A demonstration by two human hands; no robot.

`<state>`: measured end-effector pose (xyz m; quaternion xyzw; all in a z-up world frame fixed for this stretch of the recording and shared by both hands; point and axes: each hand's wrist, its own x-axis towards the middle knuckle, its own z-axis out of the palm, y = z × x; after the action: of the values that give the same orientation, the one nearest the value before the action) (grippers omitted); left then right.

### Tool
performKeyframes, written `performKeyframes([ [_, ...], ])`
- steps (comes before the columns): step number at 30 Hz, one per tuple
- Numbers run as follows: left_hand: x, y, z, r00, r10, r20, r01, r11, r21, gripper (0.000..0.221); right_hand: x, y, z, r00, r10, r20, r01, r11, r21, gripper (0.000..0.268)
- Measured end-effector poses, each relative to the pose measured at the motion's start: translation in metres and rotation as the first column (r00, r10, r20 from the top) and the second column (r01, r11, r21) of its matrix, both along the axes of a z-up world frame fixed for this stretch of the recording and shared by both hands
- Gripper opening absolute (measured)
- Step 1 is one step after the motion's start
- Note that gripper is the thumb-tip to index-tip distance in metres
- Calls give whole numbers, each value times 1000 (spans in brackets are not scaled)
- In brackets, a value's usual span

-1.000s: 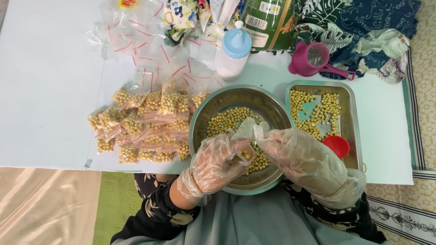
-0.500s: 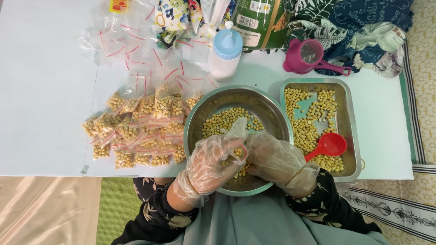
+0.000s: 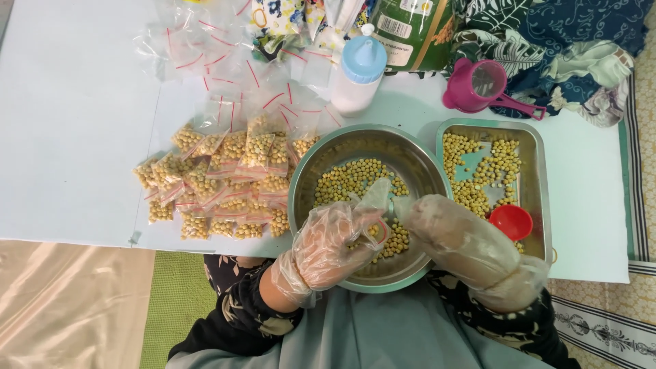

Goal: Manually filling small plastic bags with soybeans from a bowl.

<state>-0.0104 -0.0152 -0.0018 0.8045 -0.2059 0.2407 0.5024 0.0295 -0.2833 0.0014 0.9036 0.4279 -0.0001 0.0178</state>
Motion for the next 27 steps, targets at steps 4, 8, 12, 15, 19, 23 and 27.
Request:
performKeyframes([
  [4,0,6,16,1000,-18,-6,18,1000,6,37,-3,48,108,960,-40,-278,112,962,247,33],
  [8,0,14,24,983,-167,-77,169,985,18,47,-6,70,124,928,-54,-368,127,976,178,33],
  [12,2,15,28,981,-188,-46,188,982,1,49,-6,81,123,974,153,-167,-114,968,222,49],
  [15,2,17,27,977,-200,-68,202,979,23,52,-12,77,122,984,128,-126,-78,936,344,47],
  [19,1,16,22,986,-162,-35,160,986,-48,47,-10,66,116,981,99,-165,-17,899,438,42],
  [23,1,19,22,988,-152,-33,152,988,-2,54,2,63,109,939,27,-344,124,904,409,36],
  [27,3,19,25,987,-160,-19,160,987,-15,58,2,64,100,890,-57,-451,218,925,313,40],
])
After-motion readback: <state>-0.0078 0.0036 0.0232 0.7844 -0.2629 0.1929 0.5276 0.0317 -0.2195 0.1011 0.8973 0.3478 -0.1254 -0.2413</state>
